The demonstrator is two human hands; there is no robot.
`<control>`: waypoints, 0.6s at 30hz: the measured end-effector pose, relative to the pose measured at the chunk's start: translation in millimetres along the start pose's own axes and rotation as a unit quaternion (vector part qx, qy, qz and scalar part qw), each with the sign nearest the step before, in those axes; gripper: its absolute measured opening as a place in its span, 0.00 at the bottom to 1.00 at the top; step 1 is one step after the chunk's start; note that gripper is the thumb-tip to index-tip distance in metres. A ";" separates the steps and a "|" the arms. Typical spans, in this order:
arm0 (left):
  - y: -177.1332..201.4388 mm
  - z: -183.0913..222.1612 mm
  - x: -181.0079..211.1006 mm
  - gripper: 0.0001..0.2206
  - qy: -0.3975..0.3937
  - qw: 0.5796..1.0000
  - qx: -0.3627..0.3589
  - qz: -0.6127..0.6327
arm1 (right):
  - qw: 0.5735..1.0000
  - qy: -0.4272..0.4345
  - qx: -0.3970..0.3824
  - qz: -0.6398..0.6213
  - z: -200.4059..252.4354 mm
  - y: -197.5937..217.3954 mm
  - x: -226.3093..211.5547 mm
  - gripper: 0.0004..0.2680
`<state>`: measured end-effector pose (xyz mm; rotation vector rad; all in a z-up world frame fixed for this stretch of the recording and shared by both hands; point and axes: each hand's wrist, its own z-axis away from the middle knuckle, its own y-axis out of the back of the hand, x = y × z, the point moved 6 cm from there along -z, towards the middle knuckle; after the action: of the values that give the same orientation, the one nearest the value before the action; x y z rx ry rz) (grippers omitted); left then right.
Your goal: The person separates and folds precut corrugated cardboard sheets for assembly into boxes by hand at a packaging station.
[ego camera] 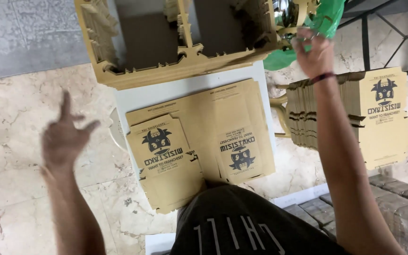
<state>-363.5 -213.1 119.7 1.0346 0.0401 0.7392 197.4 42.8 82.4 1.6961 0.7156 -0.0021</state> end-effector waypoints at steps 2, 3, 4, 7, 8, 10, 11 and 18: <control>-58.3 21.0 -17.6 0.45 0.017 0.998 0.010 0.067 | 0.998 0.016 0.063 0.024 43.8 -27.3 -6.1 0.07; -86.4 32.7 -30.2 0.43 0.032 0.990 0.021 0.136 | 0.990 0.030 0.126 0.049 67.0 -39.8 -12.9 0.08; -118.7 42.2 -38.6 0.43 0.049 0.990 0.024 0.132 | 0.992 0.035 0.117 0.033 98.6 -58.0 -31.0 0.08; -220.2 81.6 -75.1 0.44 0.137 0.955 -0.009 0.264 | 0.992 -0.062 0.024 -0.103 194.1 -116.1 -95.9 0.10; -247.1 92.3 -79.2 0.44 0.119 0.958 0.013 0.261 | 0.975 -0.132 -0.072 -0.166 227.0 -136.6 -124.6 0.12; -292.6 108.5 -92.5 0.45 0.100 0.960 0.041 0.257 | 0.940 -0.192 -0.167 -0.228 292.6 -169.0 -167.5 0.15; -313.2 114.1 -105.6 0.45 0.134 0.953 0.040 0.267 | 0.899 -0.215 -0.194 -0.329 324.4 -188.9 -180.0 0.18; -371.8 119.6 -175.7 0.43 0.208 0.941 -0.013 0.267 | 0.651 -0.321 -0.432 -0.536 420.2 -298.3 -204.2 0.23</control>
<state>-253.9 -514.9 -163.8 0.8511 0.1166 1.4445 53.5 -400.4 -217.7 0.1055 0.8555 -0.9121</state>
